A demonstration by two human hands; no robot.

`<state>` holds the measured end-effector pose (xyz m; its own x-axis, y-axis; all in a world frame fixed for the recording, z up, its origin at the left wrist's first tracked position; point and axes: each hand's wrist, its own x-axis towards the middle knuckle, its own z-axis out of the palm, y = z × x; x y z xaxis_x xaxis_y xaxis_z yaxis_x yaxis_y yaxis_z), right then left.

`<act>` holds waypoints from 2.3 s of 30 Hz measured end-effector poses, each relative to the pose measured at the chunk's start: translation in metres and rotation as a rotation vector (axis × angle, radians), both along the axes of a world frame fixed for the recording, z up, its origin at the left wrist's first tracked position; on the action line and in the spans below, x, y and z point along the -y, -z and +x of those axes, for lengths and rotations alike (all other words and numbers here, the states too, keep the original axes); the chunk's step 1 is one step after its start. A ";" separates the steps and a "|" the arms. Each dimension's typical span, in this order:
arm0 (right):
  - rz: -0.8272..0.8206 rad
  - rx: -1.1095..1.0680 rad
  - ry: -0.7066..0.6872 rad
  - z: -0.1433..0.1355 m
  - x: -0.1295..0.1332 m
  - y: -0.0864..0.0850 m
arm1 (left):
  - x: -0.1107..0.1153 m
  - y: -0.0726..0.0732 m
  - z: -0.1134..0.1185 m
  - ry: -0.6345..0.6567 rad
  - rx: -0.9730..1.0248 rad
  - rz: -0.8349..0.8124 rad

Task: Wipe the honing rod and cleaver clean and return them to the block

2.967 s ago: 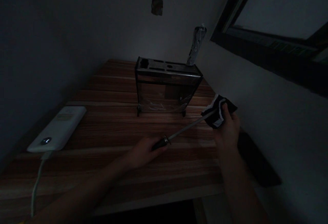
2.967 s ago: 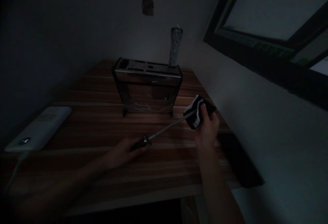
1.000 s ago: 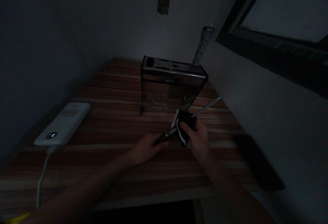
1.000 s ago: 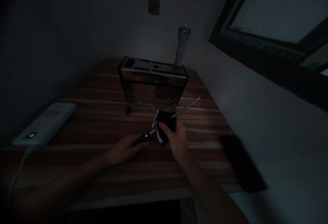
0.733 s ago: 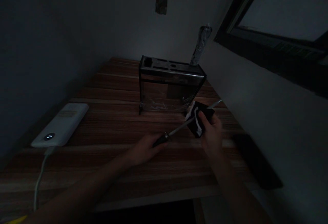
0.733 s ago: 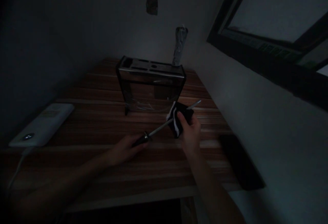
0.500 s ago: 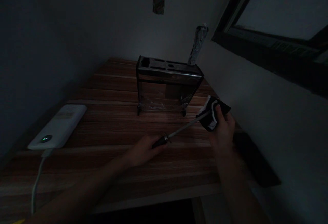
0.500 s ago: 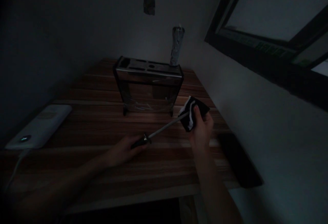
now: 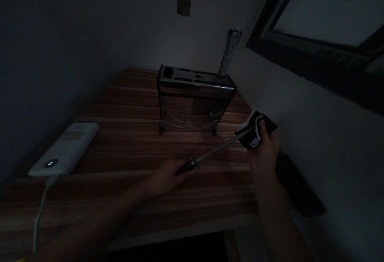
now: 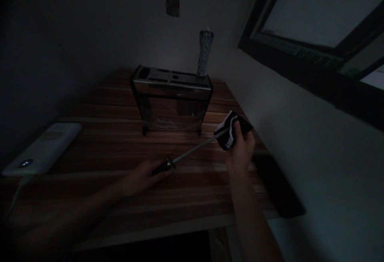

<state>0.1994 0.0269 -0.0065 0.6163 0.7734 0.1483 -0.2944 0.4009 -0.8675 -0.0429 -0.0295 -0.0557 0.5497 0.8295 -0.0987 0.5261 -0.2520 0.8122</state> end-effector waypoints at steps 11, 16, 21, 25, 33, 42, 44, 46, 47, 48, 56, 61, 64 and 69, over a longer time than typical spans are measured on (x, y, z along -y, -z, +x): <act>-0.034 0.017 -0.042 -0.013 0.005 0.003 | 0.000 0.001 -0.001 0.007 0.025 -0.024; -0.126 0.017 -0.113 -0.029 0.011 0.011 | 0.000 0.000 0.000 -0.019 0.020 -0.011; -0.205 0.052 -0.259 -0.045 0.020 0.023 | 0.000 -0.003 0.000 -0.033 0.036 -0.026; -0.235 0.132 -0.348 -0.054 0.025 0.033 | 0.000 -0.003 0.000 -0.054 0.054 -0.038; -0.271 0.298 -0.470 -0.071 0.037 0.045 | -0.001 -0.003 0.001 -0.060 0.088 -0.066; -0.304 0.423 -0.562 -0.083 0.047 0.044 | -0.001 -0.001 0.001 -0.071 0.108 -0.044; -0.309 0.430 -0.564 -0.082 0.047 0.044 | -0.001 -0.002 0.001 -0.059 0.116 -0.054; -0.312 0.432 -0.564 -0.082 0.046 0.044 | -0.002 -0.002 0.001 -0.054 0.118 -0.061; -0.313 0.428 -0.561 -0.082 0.046 0.044 | -0.002 -0.003 0.001 -0.056 0.118 -0.061; -0.313 0.422 -0.558 -0.082 0.046 0.043 | -0.002 -0.003 0.001 -0.058 0.119 -0.062; -0.280 0.321 -0.552 -0.076 0.041 0.040 | -0.003 -0.006 0.002 -0.070 0.103 -0.084; -0.238 0.263 -0.485 -0.066 0.033 0.035 | -0.002 -0.006 0.001 -0.076 0.077 -0.069; -0.228 0.219 -0.439 -0.059 0.028 0.031 | -0.002 -0.006 0.001 -0.083 0.071 -0.064; -0.174 0.143 -0.346 -0.048 0.021 0.024 | -0.003 -0.005 0.001 -0.069 0.046 -0.061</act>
<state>0.1518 0.0059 -0.0302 0.2985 0.9524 0.0626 -0.2571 0.1434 -0.9557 -0.0418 -0.0268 -0.0511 0.4967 0.8586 -0.1266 0.5023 -0.1655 0.8487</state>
